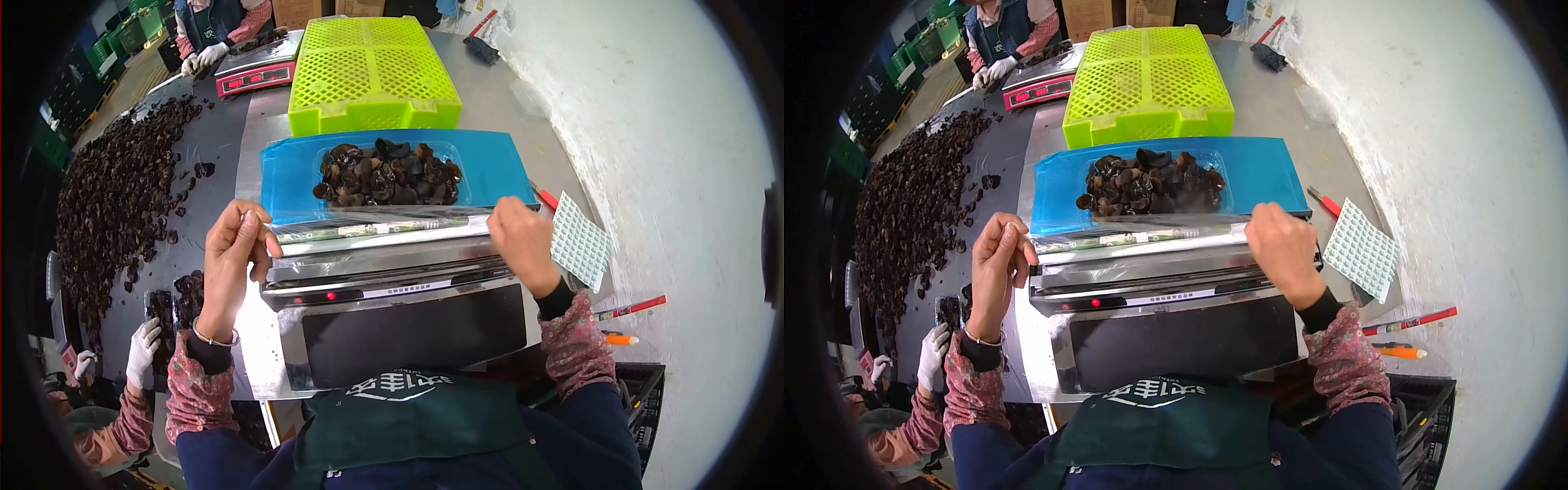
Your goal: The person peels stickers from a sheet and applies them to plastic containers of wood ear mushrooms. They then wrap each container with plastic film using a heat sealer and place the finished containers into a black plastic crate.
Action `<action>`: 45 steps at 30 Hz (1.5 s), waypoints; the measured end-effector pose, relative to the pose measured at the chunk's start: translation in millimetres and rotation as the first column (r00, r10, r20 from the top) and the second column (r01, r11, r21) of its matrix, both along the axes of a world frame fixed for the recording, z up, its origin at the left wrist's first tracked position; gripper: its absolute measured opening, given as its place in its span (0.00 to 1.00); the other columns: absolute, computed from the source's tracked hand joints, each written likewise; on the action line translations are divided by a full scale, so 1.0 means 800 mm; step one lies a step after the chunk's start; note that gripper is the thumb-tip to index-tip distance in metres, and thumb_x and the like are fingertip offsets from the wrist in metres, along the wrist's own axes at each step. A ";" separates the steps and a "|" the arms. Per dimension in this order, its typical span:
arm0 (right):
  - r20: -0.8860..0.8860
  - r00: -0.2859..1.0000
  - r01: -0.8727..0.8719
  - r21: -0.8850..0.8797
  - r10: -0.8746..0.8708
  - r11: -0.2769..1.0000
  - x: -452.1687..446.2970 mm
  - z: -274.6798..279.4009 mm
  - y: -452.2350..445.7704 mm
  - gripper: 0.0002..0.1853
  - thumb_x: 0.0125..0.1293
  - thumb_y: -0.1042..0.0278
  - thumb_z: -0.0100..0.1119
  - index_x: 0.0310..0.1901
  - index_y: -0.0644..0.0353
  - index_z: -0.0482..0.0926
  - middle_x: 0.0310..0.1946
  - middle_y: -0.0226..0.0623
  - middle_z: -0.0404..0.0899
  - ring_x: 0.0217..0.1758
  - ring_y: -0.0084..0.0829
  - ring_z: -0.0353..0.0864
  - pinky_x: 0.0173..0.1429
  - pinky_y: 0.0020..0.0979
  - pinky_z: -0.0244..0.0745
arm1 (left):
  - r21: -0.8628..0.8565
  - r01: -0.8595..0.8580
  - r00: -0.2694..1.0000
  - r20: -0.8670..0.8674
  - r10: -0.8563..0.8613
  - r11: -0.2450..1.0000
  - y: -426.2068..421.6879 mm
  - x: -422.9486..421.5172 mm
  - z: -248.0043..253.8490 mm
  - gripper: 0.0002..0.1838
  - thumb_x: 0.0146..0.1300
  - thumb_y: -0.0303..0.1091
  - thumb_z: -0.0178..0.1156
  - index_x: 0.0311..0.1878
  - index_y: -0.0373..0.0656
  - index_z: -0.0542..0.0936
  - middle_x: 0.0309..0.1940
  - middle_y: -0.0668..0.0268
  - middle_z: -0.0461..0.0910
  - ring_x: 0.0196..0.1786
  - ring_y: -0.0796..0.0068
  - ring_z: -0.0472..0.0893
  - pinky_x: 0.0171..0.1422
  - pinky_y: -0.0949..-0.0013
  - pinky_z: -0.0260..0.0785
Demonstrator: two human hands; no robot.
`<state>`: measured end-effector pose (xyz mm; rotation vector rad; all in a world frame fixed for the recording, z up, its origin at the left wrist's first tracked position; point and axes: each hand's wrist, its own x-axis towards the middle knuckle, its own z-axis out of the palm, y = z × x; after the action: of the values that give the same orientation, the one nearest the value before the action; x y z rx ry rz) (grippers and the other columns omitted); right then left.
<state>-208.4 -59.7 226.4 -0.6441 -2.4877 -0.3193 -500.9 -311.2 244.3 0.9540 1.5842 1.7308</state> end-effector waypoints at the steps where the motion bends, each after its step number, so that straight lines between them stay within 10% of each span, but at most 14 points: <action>1: -0.033 0.999 0.040 0.018 -0.040 0.999 0.006 0.004 0.002 0.08 0.57 0.72 0.58 0.25 0.57 0.69 0.22 0.36 0.72 0.19 0.37 0.75 0.23 0.37 0.69 | 0.007 0.002 1.000 0.002 -0.002 1.000 0.001 0.002 0.000 0.12 0.77 0.38 0.43 0.40 0.45 0.73 0.20 0.68 0.77 0.11 0.90 0.62 0.14 0.84 0.50; 5: -0.172 0.985 -0.068 -0.211 0.032 0.975 0.009 0.008 -0.003 0.07 0.59 0.68 0.60 0.28 0.58 0.72 0.25 0.37 0.74 0.21 0.40 0.76 0.25 0.39 0.70 | 0.003 -0.024 1.000 0.005 0.024 1.000 0.004 0.012 0.002 0.12 0.77 0.38 0.43 0.40 0.45 0.73 0.20 0.68 0.76 0.11 0.90 0.62 0.14 0.84 0.49; 10: 0.094 0.996 0.019 -0.182 -0.002 0.983 -0.007 -0.029 -0.014 0.06 0.59 0.69 0.57 0.28 0.61 0.73 0.26 0.39 0.73 0.27 0.40 0.80 0.26 0.39 0.71 | 0.017 -0.020 1.000 0.018 0.020 1.000 0.002 0.014 0.000 0.11 0.77 0.39 0.44 0.41 0.46 0.72 0.20 0.69 0.76 0.12 0.90 0.61 0.14 0.84 0.49; 22: 0.103 0.992 -0.059 -0.072 0.067 0.996 -0.006 -0.033 -0.003 0.04 0.52 0.75 0.55 0.24 0.61 0.71 0.23 0.38 0.73 0.23 0.38 0.78 0.25 0.39 0.71 | 0.016 -0.017 1.000 -0.005 0.017 1.000 -0.003 0.012 -0.007 0.11 0.77 0.38 0.43 0.41 0.47 0.73 0.20 0.69 0.76 0.12 0.91 0.61 0.14 0.84 0.49; 31: -0.279 0.957 0.060 -0.069 -0.077 0.996 0.014 0.050 0.017 0.05 0.58 0.71 0.58 0.26 0.57 0.73 0.23 0.36 0.72 0.23 0.40 0.77 0.27 0.37 0.72 | 0.004 -0.036 0.999 0.015 0.036 0.999 -0.003 0.010 -0.007 0.11 0.77 0.39 0.43 0.41 0.47 0.73 0.20 0.70 0.76 0.12 0.90 0.61 0.14 0.84 0.48; 38: 0.227 0.942 -0.205 -0.189 0.246 0.960 0.037 0.005 0.027 0.03 0.58 0.73 0.57 0.28 0.60 0.74 0.29 0.36 0.73 0.34 0.39 0.78 0.34 0.38 0.73 | 0.020 -0.040 0.998 0.049 0.039 0.999 0.009 0.009 -0.006 0.11 0.77 0.39 0.44 0.41 0.47 0.73 0.19 0.70 0.76 0.12 0.90 0.61 0.15 0.84 0.48; 45: 0.314 0.899 -0.256 -0.186 0.305 0.948 0.030 -0.001 0.041 0.03 0.54 0.75 0.55 0.25 0.60 0.73 0.28 0.36 0.74 0.34 0.39 0.79 0.33 0.39 0.72 | -0.010 -0.029 0.999 0.036 0.030 1.000 0.003 0.008 -0.007 0.12 0.77 0.40 0.44 0.41 0.47 0.73 0.19 0.70 0.76 0.12 0.89 0.63 0.16 0.84 0.49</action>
<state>-184.6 -27.3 225.8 -0.2883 -2.9106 -0.1537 -494.8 -308.7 238.9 0.8941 1.5890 1.7498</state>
